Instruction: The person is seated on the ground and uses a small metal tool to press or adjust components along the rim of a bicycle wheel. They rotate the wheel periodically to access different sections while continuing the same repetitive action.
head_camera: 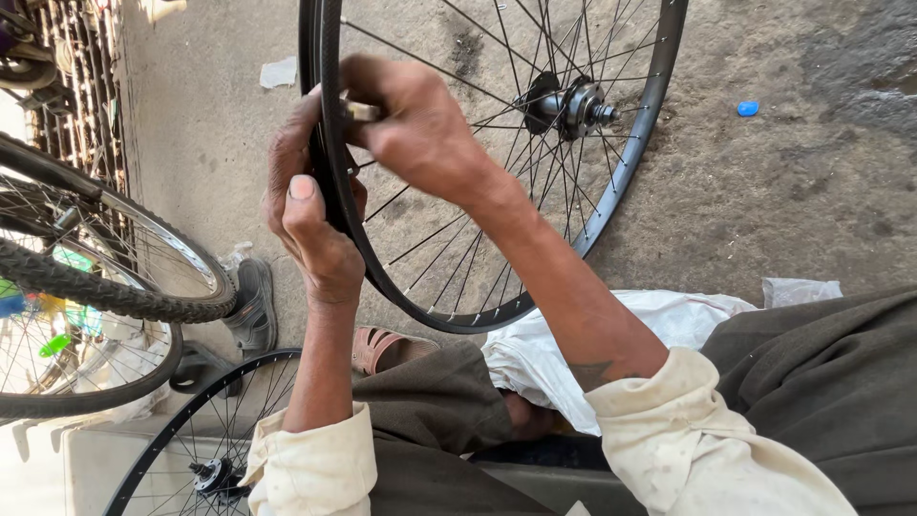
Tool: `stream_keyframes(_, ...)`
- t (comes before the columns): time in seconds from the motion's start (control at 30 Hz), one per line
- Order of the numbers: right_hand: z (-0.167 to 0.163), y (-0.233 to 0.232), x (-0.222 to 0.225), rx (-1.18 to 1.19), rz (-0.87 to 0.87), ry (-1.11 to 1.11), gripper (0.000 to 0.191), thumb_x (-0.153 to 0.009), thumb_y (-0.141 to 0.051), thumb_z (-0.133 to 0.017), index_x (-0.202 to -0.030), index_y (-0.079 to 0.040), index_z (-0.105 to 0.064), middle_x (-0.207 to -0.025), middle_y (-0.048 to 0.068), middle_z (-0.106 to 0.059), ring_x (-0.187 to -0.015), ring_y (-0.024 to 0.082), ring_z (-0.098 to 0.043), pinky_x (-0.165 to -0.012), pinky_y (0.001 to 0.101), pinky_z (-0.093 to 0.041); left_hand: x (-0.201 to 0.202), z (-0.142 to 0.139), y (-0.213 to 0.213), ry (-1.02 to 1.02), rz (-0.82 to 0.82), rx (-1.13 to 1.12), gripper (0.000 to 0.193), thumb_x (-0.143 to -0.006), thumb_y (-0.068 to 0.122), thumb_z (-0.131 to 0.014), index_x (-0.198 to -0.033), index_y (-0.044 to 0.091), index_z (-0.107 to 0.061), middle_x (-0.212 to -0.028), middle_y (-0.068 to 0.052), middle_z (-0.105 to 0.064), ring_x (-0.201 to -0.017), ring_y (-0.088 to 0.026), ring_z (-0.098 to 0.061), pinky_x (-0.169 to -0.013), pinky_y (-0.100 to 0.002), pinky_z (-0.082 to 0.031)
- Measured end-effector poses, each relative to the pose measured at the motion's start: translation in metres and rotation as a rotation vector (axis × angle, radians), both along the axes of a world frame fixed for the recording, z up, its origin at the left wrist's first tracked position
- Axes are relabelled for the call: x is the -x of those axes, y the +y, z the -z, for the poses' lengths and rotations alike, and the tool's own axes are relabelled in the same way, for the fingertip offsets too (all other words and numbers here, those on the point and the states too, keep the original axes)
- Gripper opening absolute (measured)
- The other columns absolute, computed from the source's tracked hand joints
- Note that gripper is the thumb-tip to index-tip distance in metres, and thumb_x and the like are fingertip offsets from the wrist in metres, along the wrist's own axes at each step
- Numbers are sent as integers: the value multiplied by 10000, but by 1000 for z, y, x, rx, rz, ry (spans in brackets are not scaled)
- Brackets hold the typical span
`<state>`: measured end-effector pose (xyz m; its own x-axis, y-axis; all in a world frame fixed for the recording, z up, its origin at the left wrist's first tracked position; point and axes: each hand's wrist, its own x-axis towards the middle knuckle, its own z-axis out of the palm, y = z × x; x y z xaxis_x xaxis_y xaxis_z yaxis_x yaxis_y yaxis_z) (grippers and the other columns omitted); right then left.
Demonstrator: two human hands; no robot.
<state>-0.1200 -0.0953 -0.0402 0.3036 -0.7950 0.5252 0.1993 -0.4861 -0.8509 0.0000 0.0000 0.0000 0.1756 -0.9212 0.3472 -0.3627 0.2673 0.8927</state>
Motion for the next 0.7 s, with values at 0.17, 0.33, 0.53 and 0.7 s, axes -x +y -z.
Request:
stream_keyframes(0.17,-2,24,7,-139,-31,-195,470,-928,-46,-770,-1361,-57,-587,-1099,78,-673,-989,135,-676,-884,254,-638,-7,2,7,22,25,32,584,-1012,427,-413,-1467,95,-571,-982,12,-617,-668,-5,-500,-532,-189,-437)
stream_keyframes(0.33,-6,37,9,7,141,-296,246,-952,31,-735,-1161,-74,-660,-1258,152,-651,-1012,165,-689,-883,286,-640,-6,-3,2,0,14,29,604,-1003,427,-395,-1477,104,-586,-938,21,-606,-637,-3,-494,-504,-196,-433)
stream_keyframes(0.53,-3,20,8,-38,61,-189,325,-1004,-22,-657,-1307,-21,-541,-1169,119,-692,-1031,127,-740,-869,271,-674,-10,-1,3,-9,17,38,585,-1009,431,-406,-1458,99,-579,-935,13,-609,-654,-15,-506,-510,-207,-437)
stream_keyframes(0.7,-14,5,-6,-114,6,20,213,-1000,37,-670,-1203,-27,-661,-1054,85,-763,-923,140,-781,-831,290,-691,-10,-2,1,-55,-13,45,588,-1019,439,-400,-1459,93,-581,-1002,-5,-630,-692,-30,-525,-533,-226,-474)
